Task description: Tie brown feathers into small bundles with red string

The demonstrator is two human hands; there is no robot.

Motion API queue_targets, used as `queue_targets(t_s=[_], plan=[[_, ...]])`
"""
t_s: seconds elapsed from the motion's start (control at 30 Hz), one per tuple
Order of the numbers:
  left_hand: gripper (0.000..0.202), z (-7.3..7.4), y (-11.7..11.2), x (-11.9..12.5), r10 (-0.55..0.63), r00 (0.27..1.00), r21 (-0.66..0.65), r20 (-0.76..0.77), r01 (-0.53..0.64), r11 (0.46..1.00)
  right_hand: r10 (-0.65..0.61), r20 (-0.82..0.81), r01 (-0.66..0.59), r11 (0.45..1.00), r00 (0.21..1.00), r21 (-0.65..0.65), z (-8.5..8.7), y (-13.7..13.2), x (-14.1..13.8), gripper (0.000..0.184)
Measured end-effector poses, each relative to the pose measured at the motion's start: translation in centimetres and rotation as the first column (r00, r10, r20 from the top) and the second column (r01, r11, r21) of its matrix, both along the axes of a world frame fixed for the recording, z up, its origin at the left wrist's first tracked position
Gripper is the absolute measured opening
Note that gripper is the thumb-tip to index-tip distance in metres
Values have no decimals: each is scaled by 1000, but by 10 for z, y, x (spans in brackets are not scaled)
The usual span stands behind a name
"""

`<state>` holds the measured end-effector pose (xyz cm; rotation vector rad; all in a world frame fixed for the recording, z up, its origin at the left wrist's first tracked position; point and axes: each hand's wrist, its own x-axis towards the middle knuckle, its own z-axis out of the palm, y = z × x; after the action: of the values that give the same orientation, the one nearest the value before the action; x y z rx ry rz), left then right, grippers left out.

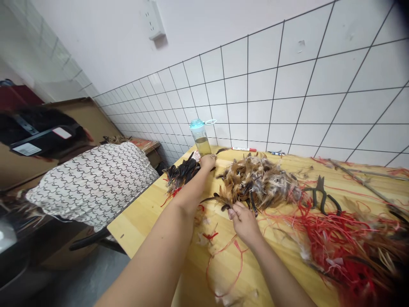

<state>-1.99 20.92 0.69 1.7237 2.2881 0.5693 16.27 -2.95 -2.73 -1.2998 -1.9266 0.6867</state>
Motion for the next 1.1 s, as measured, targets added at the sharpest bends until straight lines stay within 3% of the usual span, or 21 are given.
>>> queue_targets(t_s=[0.13, 0.43, 0.6, 0.73, 0.87, 1.0, 1.1], plan=[[18, 9, -19, -13, -83, 995, 78, 51, 78, 994, -13, -44, 14, 1000, 999, 24, -2, 2, -1, 29], [22, 28, -85, -40, -241, 953, 194, 184, 205, 959, -36, -237, 33, 999, 971, -14, -2, 9, 6, 30], [25, 27, -128, -45, -364, 908, 172, 210, 332, 928, -97, -401, 45, 990, 911, -137, -5, 13, 10, 34], [18, 23, -149, -49, -447, 883, 97, 141, 437, 894, -137, -479, 31, 975, 867, -222, -7, 13, 12, 38], [23, 29, -130, -47, -375, 927, 136, -22, 375, 917, -94, -379, 47, 990, 920, -132, -7, 12, 13, 35], [29, 35, -81, -32, -276, 944, 180, -184, 308, 934, -67, -262, 65, 998, 963, -14, -3, 10, 12, 32], [33, 31, -48, -18, -276, 918, 155, -286, 328, 932, -51, -227, 54, 998, 972, 8, -1, 8, 9, 31]])
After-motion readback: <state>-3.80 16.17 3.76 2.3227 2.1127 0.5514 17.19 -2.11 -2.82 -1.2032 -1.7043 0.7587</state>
